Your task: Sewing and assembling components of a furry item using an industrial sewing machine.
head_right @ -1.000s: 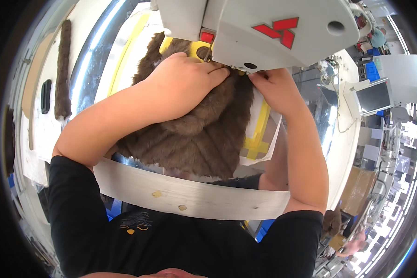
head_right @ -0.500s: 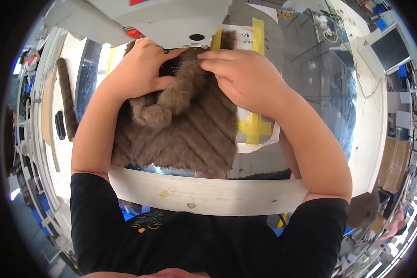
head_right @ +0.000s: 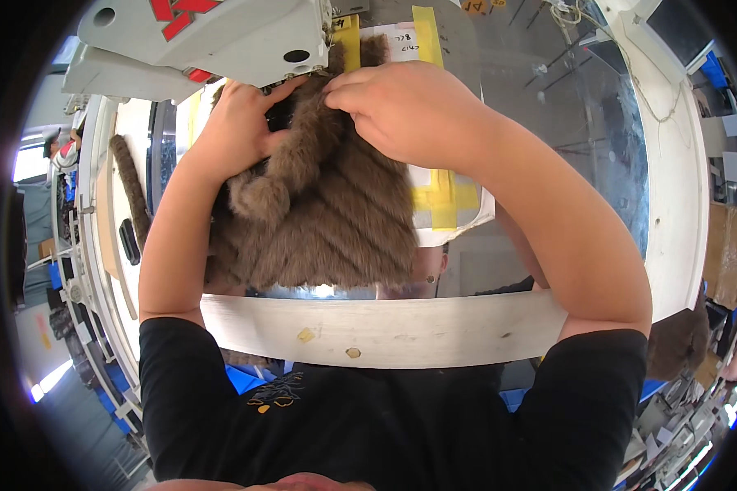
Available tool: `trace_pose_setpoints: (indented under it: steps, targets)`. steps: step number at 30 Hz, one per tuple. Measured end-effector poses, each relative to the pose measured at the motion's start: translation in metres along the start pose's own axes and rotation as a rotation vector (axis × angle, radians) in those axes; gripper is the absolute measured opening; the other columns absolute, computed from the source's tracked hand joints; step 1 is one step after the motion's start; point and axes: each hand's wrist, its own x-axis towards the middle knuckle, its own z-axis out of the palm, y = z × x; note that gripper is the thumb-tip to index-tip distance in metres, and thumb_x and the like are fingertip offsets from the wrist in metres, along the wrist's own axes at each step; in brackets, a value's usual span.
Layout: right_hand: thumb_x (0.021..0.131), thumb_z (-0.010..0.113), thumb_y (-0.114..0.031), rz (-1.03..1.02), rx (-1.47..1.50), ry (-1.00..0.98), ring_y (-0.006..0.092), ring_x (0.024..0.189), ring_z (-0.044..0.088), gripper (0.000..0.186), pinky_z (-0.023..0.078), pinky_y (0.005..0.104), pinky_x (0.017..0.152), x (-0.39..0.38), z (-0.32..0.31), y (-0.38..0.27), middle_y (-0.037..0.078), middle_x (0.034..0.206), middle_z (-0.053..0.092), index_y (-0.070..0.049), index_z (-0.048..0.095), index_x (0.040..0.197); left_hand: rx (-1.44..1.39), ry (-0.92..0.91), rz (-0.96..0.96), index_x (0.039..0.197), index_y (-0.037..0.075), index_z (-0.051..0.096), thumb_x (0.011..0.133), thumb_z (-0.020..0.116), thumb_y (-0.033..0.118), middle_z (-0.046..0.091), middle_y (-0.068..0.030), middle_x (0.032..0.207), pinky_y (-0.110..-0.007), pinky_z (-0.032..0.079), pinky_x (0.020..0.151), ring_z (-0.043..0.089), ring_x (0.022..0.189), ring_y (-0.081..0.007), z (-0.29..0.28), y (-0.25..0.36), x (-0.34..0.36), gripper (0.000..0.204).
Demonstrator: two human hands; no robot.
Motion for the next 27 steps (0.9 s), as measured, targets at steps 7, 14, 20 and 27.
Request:
trace_pose_setpoints:
  steps: [7,14,20,27]
  targets:
    - [0.094,0.057,-0.012,0.038,0.061,-0.031,0.0304,0.107,0.069,0.028,0.056,0.0435,0.091,-0.002,-0.005,-0.006,0.003,0.123,0.073,-0.009,0.073,0.117,-0.074,-0.063,-0.072,0.142,0.018,0.063,0.072,0.083,0.026,0.071,-0.0158,0.105,-0.047,0.043,0.107,0.059,0.116,-0.0353,-0.005,0.008,-0.002,0.073]
    - [0.095,0.056,-0.012,0.035,0.056,-0.056,0.0307,0.106,0.069,0.026,0.056,0.0447,0.090,-0.002,-0.006,-0.012,0.004,0.121,0.073,-0.008,0.073,0.115,-0.143,-0.031,-0.059,0.142,0.017,0.062,0.069,0.082,0.020,0.067,-0.0134,0.094,-0.045,0.044,0.102,0.059,0.105,-0.0332,-0.006,0.012,-0.005,0.076]
    - [0.094,0.055,-0.012,0.042,0.055,-0.127,0.0307,0.106,0.069,0.026,0.056,0.0454,0.091,-0.002,-0.011,-0.016,0.004,0.118,0.073,-0.008,0.073,0.113,-0.199,0.000,-0.028,0.141,0.015,0.063,0.068,0.079,0.014,0.071,-0.0053,0.127,-0.043,0.045,0.104,0.059,0.105,-0.0313,-0.008,0.021,-0.008,0.075]
    - [0.090,0.056,-0.012,0.040,0.068,-0.193,0.0327,0.102,0.069,0.025,0.057,0.0469,0.088,0.001,-0.019,-0.019,0.006,0.106,0.075,-0.009,0.077,0.102,-0.223,-0.018,-0.001,0.143,0.014,0.061,0.069,0.079,0.014,0.062,-0.0043,0.146,-0.043,0.043,0.110,0.059,0.124,-0.0301,-0.011,0.028,-0.011,0.077]
